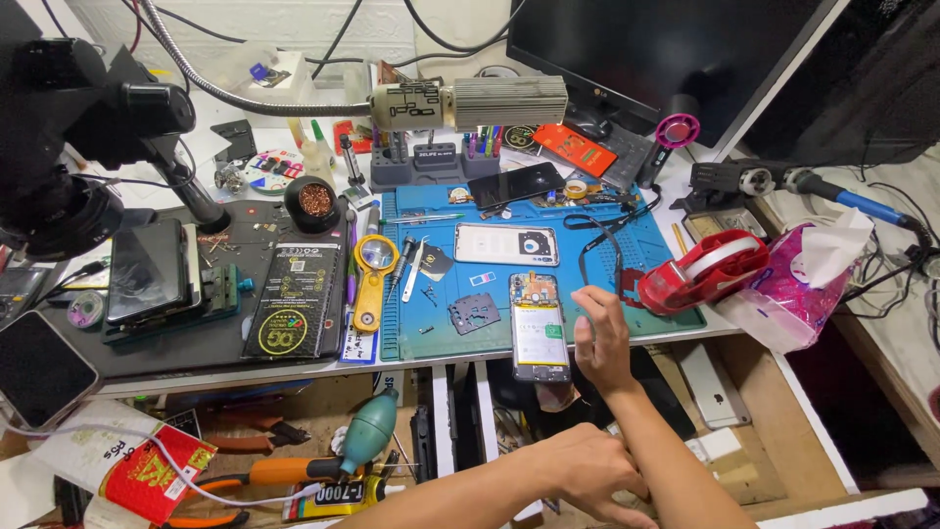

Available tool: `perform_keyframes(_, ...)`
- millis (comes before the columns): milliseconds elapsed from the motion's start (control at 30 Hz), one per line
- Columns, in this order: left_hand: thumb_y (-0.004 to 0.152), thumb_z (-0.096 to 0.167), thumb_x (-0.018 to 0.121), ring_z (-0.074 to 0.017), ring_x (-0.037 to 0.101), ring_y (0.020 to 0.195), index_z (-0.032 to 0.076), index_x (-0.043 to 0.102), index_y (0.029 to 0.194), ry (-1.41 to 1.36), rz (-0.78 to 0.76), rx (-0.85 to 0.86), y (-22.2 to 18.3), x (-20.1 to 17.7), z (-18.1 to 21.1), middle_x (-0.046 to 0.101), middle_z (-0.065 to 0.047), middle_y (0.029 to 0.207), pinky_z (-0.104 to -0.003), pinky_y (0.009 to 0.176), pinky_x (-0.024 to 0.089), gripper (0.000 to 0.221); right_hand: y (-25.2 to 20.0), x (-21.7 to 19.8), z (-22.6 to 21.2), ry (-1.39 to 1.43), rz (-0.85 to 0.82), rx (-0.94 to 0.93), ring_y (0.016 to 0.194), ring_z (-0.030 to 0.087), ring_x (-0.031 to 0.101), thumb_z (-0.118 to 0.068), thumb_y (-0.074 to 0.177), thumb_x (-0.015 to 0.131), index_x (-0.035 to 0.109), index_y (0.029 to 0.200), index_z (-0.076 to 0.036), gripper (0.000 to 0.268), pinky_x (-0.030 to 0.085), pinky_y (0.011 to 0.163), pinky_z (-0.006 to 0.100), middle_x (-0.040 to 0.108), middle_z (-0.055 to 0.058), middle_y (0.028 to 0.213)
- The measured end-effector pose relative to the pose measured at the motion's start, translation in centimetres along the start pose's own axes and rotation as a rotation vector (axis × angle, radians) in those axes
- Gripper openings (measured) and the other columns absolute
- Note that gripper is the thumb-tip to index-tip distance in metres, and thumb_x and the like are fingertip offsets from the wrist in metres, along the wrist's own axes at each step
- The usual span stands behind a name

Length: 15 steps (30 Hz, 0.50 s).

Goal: Repair a mobile phone by inspecting and assembling internal components like the battery and motherboard on a workbench

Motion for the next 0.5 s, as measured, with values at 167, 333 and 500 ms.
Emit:
perform_keyframes(167,0.091,0.063,0.036,-0.0324,0.071,0.089,0.021,0.077,0.092,-0.004,-0.015,-0.029,-0.1,-0.3,-0.4,0.076,-0.002,0.090,-0.047,0.053,0.050,0.060,-0.2,0.5,0.8,0.011,-0.011,0.066,0.113,0.034,0.060,-0.022,0.110,0.036,0.054,0.132,-0.004,0.033,0.052,0.090,0.044,0.059,0.020,0.125)
perform_keyframes(333,0.092,0.063,0.037,-0.0327,0.068,0.080,0.018,0.075,0.084,0.002,0.039,-0.039,-0.3,-0.6,-0.8,0.072,-0.003,0.084,-0.046,0.049,0.044,0.060,-0.2,0.5,0.7,0.010,0.010,0.074,0.112,0.034,0.061,-0.023,0.110,0.035,0.054,0.131,-0.003,0.034,0.052,0.089,0.043,0.060,0.021,0.125)
perform_keyframes(500,0.092,0.063,0.038,-0.0344,0.070,0.086,0.019,0.076,0.086,-0.005,0.004,-0.058,-0.3,-1.5,-0.6,0.075,-0.003,0.086,-0.049,0.053,0.049,0.059,0.3,0.2,0.4,0.056,0.017,0.103,0.106,0.031,0.061,-0.024,0.110,0.033,0.053,0.132,-0.002,0.037,0.051,0.088,0.043,0.059,0.021,0.124)
Point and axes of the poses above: each hand's wrist, its own y-axis towards the middle knuckle, its own x-axis out of the palm, z = x × y, the point moved 9 cm from there along y, towards the middle knuckle
